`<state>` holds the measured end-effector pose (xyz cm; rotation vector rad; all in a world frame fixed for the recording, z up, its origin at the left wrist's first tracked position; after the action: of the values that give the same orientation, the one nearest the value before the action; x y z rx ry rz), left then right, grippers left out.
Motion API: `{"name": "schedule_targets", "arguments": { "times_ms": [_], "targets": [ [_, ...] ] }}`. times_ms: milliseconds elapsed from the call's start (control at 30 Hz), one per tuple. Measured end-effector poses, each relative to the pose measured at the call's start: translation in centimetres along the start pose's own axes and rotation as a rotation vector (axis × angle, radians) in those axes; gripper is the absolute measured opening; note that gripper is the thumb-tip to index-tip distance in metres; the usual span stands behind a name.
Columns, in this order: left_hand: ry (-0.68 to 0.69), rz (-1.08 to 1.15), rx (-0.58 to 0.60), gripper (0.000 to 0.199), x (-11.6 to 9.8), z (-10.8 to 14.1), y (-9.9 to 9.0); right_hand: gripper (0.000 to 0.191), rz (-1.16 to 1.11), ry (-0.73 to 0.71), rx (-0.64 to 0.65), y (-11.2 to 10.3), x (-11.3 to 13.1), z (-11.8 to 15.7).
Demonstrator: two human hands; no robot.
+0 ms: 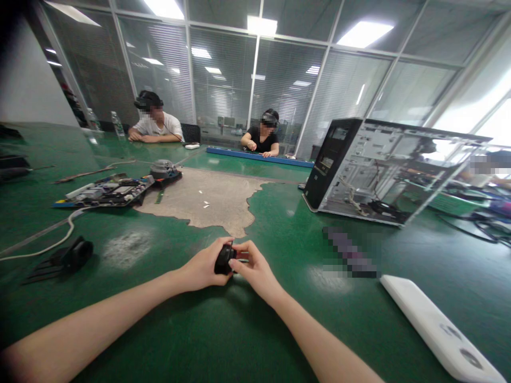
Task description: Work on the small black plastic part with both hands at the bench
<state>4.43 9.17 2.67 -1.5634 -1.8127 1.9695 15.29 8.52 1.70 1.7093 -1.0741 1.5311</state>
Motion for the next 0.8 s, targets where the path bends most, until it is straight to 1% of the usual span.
{"name": "schedule_targets", "arguments": {
  "times_ms": [100,233,367,533,600,733,800],
  "targets": [
    [0.006,-0.021,-0.001,0.071,-0.18,0.02,0.03,0.02,0.014,0.009,-0.033,-0.21,-0.17,-0.11],
    [0.025,-0.028,-0.02,0.069,-0.47,-0.01,-0.15,0.026,0.018,0.032,-0.031,-0.3,-0.53,-0.23],
    [0.04,-0.056,-0.046,0.067,-0.59,0.04,-0.44,0.027,0.034,0.03,-0.003,-0.26,-0.71,-0.24],
    [0.023,-0.047,-0.004,0.067,-0.34,-0.03,-0.19,0.031,-0.016,0.012,0.061,0.08,-0.72,-0.22],
    [0.013,-0.029,0.01,0.066,-0.28,-0.09,-0.08,0.03,-0.022,0.013,0.073,0.14,-0.63,-0.23],
    [-0.002,-0.015,0.02,0.067,-0.23,-0.18,0.0,0.021,0.023,0.026,0.027,-0.18,-0.46,-0.21],
    [-0.006,-0.011,0.02,0.067,-0.19,-0.2,0.02,0.021,0.045,0.025,0.003,-0.32,-0.45,-0.2]
  ]
}}
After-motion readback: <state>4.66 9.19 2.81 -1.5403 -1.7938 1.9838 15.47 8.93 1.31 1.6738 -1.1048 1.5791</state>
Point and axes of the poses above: each hand's wrist, its own z-axis away from the middle knuckle, its own y-axis out of the palm, x = y × z, the point moved 7 cm from there along -z, towards the middle knuckle, and after that the axes turned 11 degrees about x, right-handed, at the moved point
